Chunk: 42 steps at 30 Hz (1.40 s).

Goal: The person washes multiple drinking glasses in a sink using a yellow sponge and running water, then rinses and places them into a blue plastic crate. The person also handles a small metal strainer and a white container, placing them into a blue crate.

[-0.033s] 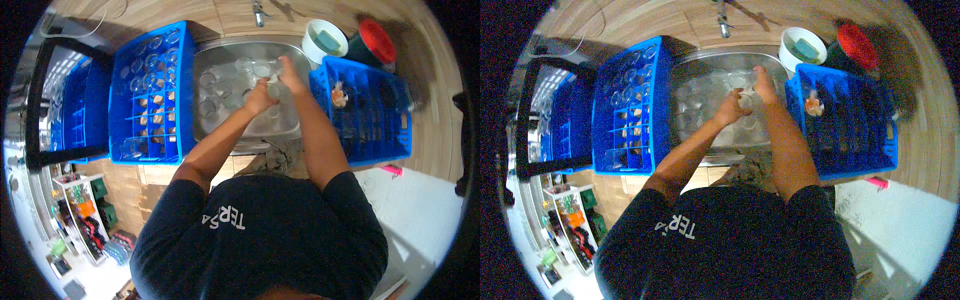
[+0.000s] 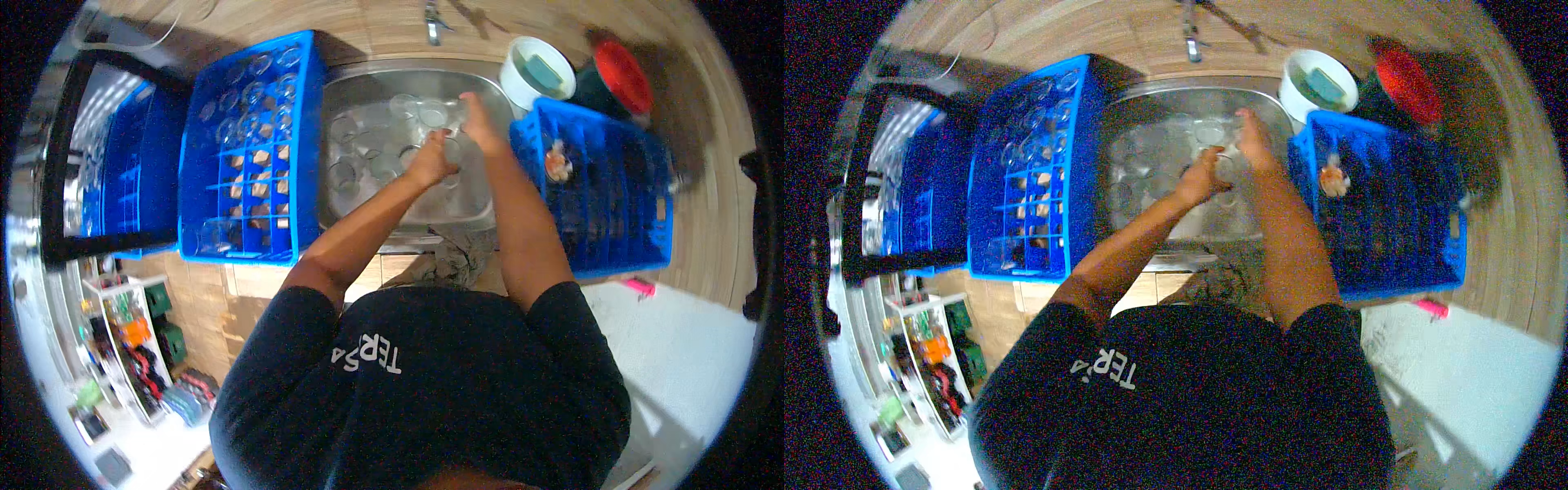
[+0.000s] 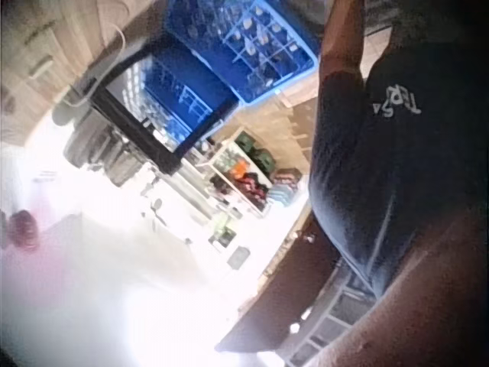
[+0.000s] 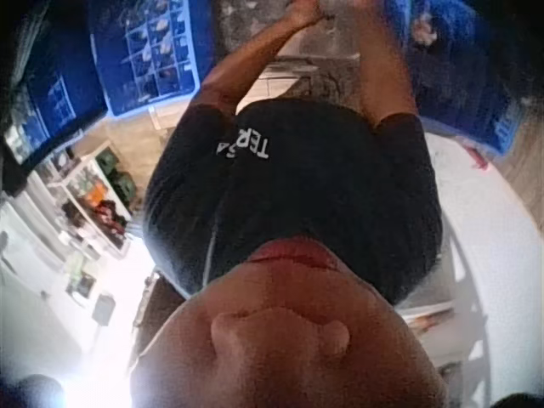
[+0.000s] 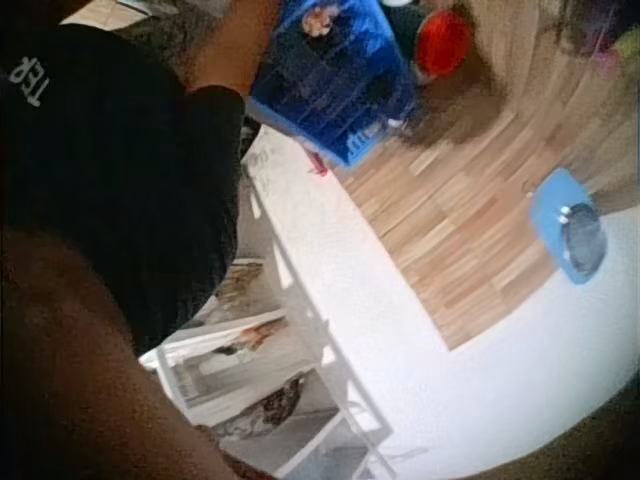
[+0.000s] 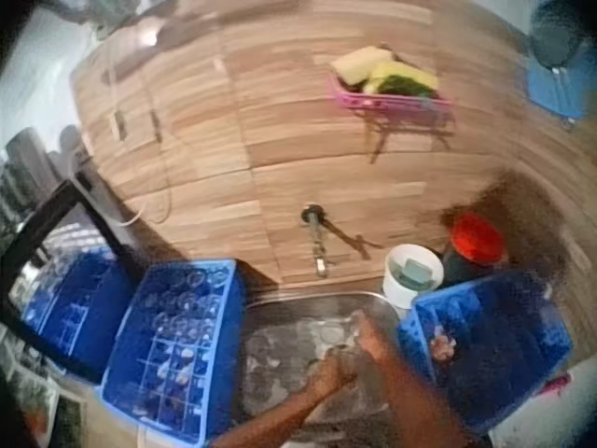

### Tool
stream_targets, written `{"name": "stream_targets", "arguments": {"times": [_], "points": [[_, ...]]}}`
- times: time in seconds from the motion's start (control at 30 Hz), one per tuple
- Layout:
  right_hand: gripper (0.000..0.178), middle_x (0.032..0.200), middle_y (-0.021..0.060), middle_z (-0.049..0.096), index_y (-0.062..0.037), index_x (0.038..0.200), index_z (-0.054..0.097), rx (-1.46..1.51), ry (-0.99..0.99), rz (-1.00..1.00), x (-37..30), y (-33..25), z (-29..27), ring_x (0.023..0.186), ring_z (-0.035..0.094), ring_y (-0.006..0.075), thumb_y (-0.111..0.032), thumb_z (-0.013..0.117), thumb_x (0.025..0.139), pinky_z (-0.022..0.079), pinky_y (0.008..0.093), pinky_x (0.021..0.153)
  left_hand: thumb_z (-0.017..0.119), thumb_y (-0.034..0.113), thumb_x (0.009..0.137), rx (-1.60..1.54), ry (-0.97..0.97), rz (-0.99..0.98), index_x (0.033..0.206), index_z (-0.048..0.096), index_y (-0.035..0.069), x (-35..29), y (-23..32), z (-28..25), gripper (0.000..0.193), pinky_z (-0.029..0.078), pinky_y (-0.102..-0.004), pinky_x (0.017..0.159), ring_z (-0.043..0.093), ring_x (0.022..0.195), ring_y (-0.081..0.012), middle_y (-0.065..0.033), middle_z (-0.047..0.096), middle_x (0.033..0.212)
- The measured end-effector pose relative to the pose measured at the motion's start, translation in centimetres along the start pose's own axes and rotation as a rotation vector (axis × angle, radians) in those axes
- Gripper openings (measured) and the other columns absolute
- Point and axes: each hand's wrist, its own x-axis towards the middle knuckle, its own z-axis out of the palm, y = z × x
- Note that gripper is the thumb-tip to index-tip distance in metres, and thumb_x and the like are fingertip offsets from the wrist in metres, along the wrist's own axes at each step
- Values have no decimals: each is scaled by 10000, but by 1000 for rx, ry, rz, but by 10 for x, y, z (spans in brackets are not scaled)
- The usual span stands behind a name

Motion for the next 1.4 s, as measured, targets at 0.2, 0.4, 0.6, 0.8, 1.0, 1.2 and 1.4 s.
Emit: {"name": "stream_targets", "arguments": {"times": [0.2, 0.4, 0.6, 0.8, 1.0, 1.2, 1.4], "points": [[627, 1115, 188, 515, -91, 1196, 496, -14, 21, -230, 22, 32, 6, 1082, 477, 359, 103, 595, 608, 377, 402, 948, 703, 38, 653, 141, -45, -77, 1230, 343, 105, 45, -19, 44, 684, 435, -484, 900, 463, 1080, -434, -186, 366, 1224], [544, 1344, 226, 362, -133, 1281, 462, -268, -61, -98, 25, 1, -8, 1261, 322, 382, 52, 471, 770, 286, 418, 1047, 577, 15, 741, 144, 125, -156, 1207, 372, 111, 24, 23, 22, 518, 471, -502, 841, 485, 1049, -463, -209, 320, 1304], [505, 1286, 211, 420, -125, 1216, 516, -333, 28, -37, 20, -77, -44, 1228, 354, 372, 10, 580, 733, 307, 399, 1035, 483, 13, 793, 359, 320, 40, 1051, 534, 81, -79, 60, -109, 271, 499, -446, 757, 583, 906, -369, -204, 524, 1053], [391, 1040, 133, 555, -131, 1099, 588, 50, 52, -32, -21, -132, -24, 957, 550, 299, -72, 636, 716, 448, 390, 838, 506, 101, 797, 612, 922, -631, 1043, 603, 163, -247, -32, -307, 272, 481, -438, 694, 567, 879, -332, -170, 537, 954], [300, 990, 94, 553, -139, 1038, 613, 4, -214, -66, -91, -145, 44, 790, 568, 219, -86, 603, 743, 465, 337, 716, 542, 179, 780, 355, 331, -655, 922, 697, 155, -327, -133, -347, 212, 492, -357, 682, 647, 761, -265, -144, 659, 886], [271, 969, 82, 545, -146, 1016, 619, 21, -283, -144, -131, -168, 47, 782, 560, 234, -94, 583, 752, 466, 343, 714, 578, 197, 754, 666, 107, -449, 891, 696, 137, -312, -134, -359, 190, 491, -342, 687, 658, 763, -242, -111, 673, 823], [255, 1007, 73, 550, -129, 1046, 611, 184, -228, -257, -116, -207, 4, 864, 572, 197, -65, 574, 802, 474, 281, 710, 570, 211, 739, 931, 104, -463, 829, 680, 112, -297, -40, -383, 173, 487, -379, 663, 642, 764, -291, -125, 661, 804]]}}
